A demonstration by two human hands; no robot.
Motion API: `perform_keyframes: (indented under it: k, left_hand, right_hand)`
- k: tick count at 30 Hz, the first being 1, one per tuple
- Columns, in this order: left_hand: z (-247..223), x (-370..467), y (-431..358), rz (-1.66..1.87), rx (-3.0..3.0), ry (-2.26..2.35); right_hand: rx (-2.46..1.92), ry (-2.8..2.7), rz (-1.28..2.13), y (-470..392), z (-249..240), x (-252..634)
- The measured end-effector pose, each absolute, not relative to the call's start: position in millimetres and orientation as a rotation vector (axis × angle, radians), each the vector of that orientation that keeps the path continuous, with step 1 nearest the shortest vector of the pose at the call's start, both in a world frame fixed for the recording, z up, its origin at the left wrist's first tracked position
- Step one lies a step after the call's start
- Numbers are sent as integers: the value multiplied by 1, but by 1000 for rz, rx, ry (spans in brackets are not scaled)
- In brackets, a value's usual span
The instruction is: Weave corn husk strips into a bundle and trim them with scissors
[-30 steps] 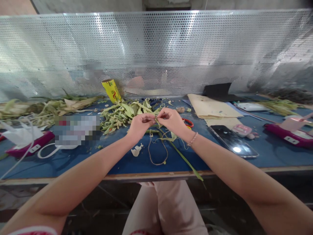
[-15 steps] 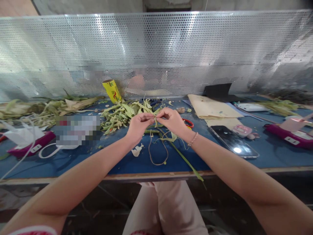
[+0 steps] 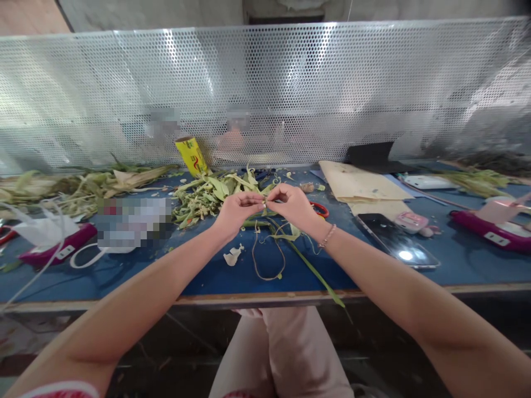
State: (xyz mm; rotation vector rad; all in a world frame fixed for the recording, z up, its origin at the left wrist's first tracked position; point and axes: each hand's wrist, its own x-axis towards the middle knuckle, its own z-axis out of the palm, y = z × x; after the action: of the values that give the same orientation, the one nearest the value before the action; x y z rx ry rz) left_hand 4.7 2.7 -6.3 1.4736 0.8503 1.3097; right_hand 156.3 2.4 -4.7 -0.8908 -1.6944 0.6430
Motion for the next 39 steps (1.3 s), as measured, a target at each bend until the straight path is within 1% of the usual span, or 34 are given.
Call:
perform_keyframes:
  k: [6, 13, 28, 34, 39]
  left_hand:
    - [-4, 7, 0, 1313, 1396, 883]
    - [-2, 6, 0, 1192, 1207, 788]
    - [2, 4, 0, 1088, 1246, 768]
    - [3, 2, 1, 1134, 1218, 694]
    - [2, 4, 0, 1159, 1234, 687]
  right_hand:
    - [-915, -1721, 637, -2, -2, 155]
    - [-810, -1672, 904, 4, -5, 156]
    - [-755, -1617, 1031, 7, -9, 157]
    - [-659, -1466, 1196, 3, -7, 153]
    - [-692, -1428, 1218, 1, -5, 151]
